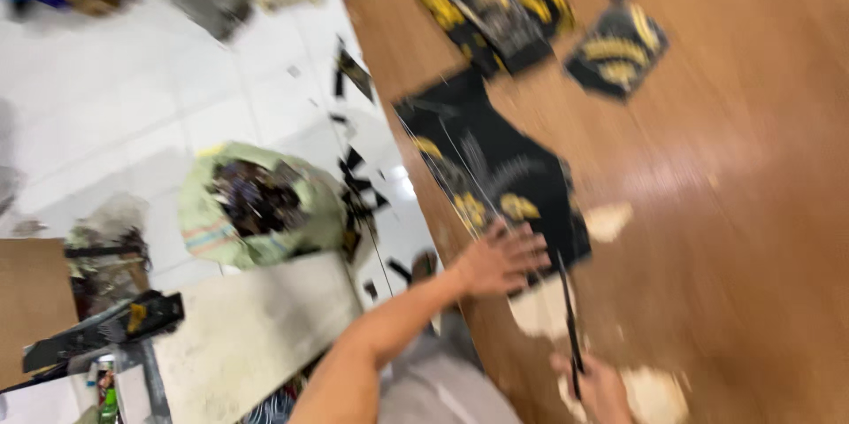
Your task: The person uses shears to cut patterned black fabric with yellow motifs on a wooden table. They follow white chalk lines to cut multiple pieces, then fold and stack the cut fabric pieces on the table.
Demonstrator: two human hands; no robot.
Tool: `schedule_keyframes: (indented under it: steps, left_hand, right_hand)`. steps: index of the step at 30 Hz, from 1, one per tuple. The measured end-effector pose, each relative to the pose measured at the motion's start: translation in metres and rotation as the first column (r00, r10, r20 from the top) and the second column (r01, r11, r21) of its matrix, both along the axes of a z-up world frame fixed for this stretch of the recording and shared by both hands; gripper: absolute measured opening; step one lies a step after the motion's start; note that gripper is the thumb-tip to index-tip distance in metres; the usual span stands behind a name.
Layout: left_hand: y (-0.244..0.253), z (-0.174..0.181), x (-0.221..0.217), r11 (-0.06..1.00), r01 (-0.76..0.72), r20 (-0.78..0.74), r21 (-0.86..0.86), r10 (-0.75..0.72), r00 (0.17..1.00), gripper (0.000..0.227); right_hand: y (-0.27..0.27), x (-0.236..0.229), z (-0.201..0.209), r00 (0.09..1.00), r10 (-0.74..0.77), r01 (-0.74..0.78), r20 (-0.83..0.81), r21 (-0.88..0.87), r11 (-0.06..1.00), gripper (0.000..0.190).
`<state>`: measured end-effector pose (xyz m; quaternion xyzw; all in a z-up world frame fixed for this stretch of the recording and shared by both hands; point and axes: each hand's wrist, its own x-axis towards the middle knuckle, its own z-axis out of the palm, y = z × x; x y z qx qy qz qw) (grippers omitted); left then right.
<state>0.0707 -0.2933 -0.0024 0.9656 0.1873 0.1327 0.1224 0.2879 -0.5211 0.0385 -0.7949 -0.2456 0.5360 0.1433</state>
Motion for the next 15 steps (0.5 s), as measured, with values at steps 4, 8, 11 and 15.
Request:
schedule_keyframes:
  steps: [4,8,11,15]
  left_hand:
    - [-0.021,0.007,-0.009,0.994,-0.008,0.048,-0.11,0.014,0.999,0.056]
    - [-0.065,0.029,-0.038,0.907,0.007,0.18,-0.42,0.076,0.981,0.04]
    - [-0.1,0.034,-0.064,0.72,-0.039,0.157,-0.692,0.204,0.966,0.023]
    - [-0.122,0.017,-0.075,0.227,-0.192,-0.042,-0.955,0.537,0.843,0.017]
  right_hand:
    - [-0.026,-0.011,0.032,0.998,-0.036,0.037,-0.057,0.015,0.999,0.04]
    - [-0.027,-0.009,0.05,0.983,-0.042,0.034,-0.181,-0.047,0.998,0.036]
    - [-0.045,-0.009,0.046,0.976,0.071,-0.11,-0.207,-0.18,0.977,0.033]
    - [-0.079,0.0,0.036,0.929,0.174,-0.245,-0.325,-0.192,0.95,0.053]
